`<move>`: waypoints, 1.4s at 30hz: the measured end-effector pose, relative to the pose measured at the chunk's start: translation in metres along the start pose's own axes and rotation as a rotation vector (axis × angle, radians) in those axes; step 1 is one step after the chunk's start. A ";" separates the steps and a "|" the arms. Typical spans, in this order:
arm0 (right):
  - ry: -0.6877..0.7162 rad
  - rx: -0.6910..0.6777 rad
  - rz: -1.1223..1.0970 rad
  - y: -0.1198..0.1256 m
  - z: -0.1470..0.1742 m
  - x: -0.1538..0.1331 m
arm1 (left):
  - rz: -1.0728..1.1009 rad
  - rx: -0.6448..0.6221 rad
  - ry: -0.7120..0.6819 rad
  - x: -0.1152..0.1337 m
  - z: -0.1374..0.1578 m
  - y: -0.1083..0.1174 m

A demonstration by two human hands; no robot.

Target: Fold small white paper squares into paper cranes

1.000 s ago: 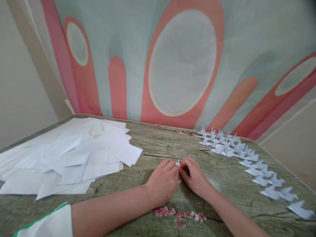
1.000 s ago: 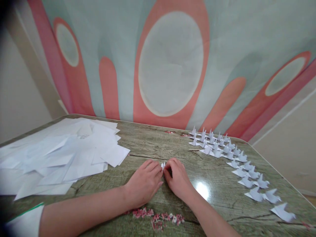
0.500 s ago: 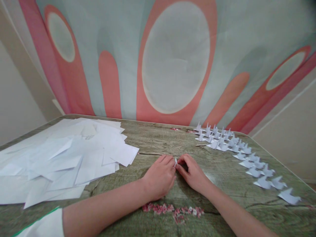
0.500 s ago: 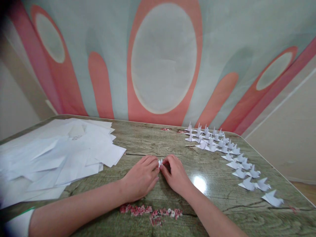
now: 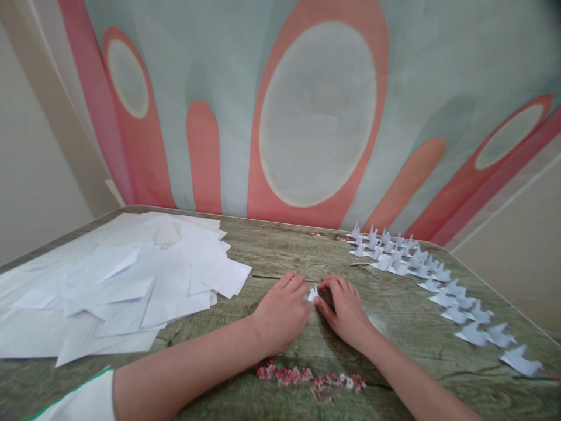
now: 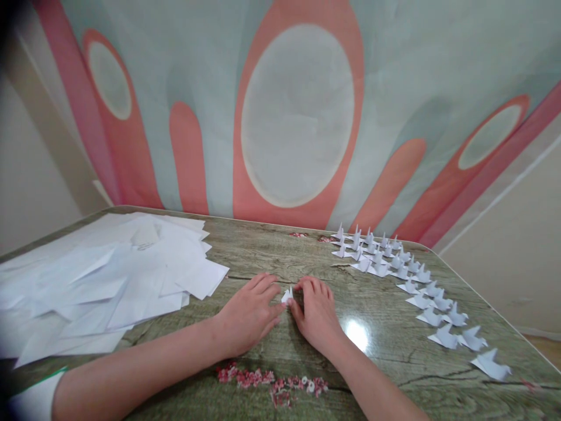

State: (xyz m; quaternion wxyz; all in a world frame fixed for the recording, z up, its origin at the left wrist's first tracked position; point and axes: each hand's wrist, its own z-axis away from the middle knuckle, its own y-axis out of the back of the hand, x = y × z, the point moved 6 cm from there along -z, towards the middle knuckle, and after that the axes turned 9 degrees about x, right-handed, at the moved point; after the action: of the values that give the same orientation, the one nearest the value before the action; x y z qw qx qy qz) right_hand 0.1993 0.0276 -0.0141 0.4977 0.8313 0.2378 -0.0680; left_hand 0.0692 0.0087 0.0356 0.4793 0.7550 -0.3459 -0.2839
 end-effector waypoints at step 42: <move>-0.040 -0.013 -0.127 0.001 0.001 0.005 | 0.461 0.162 0.347 -0.032 0.000 -0.028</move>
State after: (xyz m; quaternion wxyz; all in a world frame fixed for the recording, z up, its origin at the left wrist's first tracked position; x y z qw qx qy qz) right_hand 0.2047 0.0283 -0.0153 0.5024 0.8099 0.2803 -0.1145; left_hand 0.0575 0.0424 0.0134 0.5212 0.7294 -0.4430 -0.0058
